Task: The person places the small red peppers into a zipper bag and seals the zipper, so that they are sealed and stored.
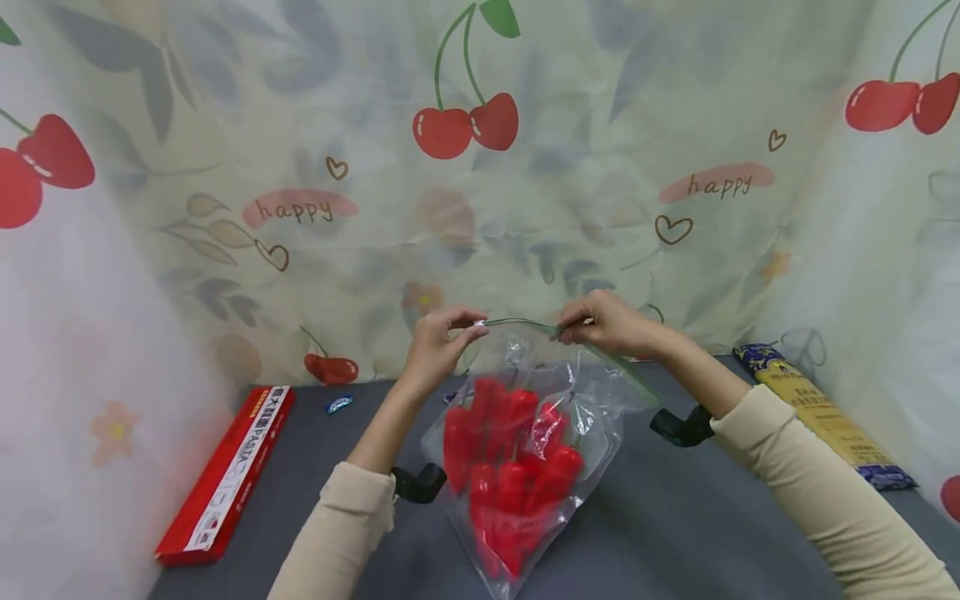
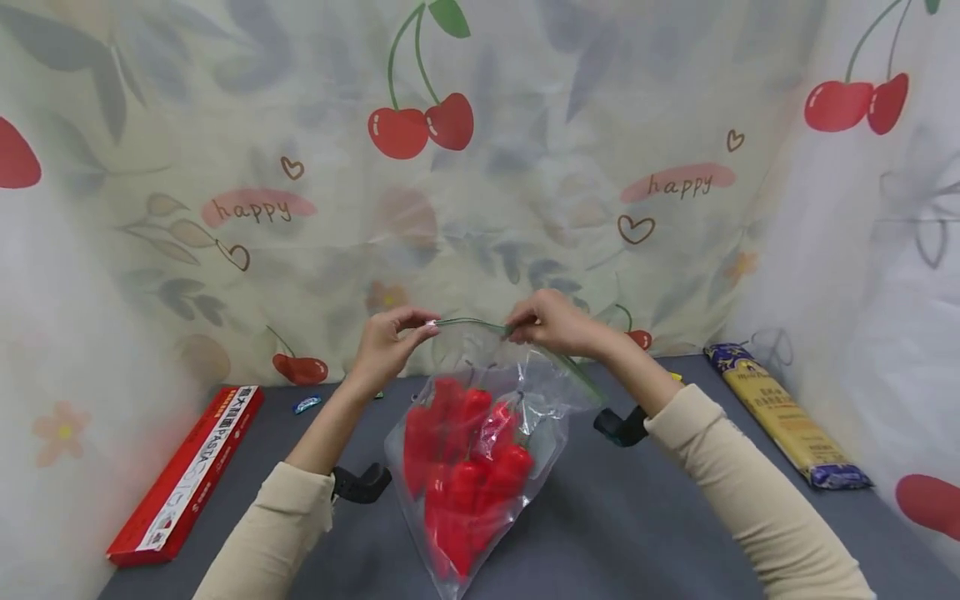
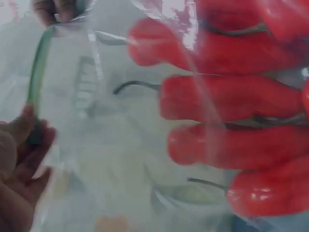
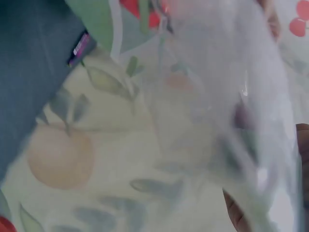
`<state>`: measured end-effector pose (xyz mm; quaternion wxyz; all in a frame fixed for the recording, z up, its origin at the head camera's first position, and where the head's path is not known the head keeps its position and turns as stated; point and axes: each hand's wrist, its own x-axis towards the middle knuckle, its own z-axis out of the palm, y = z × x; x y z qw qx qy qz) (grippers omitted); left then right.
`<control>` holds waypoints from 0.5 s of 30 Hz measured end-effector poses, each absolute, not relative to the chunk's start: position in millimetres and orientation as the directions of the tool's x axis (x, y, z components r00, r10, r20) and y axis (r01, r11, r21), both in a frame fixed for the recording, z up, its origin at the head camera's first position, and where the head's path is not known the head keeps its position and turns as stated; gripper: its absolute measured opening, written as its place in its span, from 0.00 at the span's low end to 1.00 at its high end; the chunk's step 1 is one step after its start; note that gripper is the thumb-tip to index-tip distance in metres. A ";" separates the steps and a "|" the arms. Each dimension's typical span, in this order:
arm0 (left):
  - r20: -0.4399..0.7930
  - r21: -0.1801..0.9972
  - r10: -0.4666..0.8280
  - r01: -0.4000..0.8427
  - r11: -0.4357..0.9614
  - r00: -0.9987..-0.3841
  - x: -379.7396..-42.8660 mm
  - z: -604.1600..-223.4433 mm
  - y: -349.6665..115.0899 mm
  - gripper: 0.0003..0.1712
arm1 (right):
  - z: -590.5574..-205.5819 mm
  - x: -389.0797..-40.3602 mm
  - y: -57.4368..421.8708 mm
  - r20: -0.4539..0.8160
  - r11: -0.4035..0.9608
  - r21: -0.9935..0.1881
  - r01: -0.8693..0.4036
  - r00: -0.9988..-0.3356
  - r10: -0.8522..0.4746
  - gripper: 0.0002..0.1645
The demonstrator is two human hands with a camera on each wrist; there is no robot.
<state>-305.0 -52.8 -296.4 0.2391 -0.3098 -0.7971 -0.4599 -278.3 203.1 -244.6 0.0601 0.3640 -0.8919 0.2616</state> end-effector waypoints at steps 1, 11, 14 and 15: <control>0.679 0.578 0.269 0.723 0.379 -0.683 -304.3 -294.6 -53.2 0.10 | -239.7 -277.4 202.7 0.303 0.608 -0.404 -0.683 -0.727 -0.616 0.09; 0.745 0.658 0.040 0.744 0.118 -0.666 -277.9 -248.3 -60.5 0.10 | -182.1 -256.5 205.4 0.447 0.613 -0.209 -0.762 -0.632 -0.633 0.10; 0.758 0.647 0.061 0.760 0.058 -0.649 -266.3 -234.6 -63.9 0.09 | -169.9 -248.4 210.2 0.519 0.581 -0.158 -0.798 -0.568 -0.638 0.11; 0.760 0.644 0.076 0.764 0.048 -0.645 -262.9 -231.3 -64.9 0.09 | -167.2 -246.5 211.9 0.537 0.569 -0.143 -0.810 -0.547 -0.643 0.11</control>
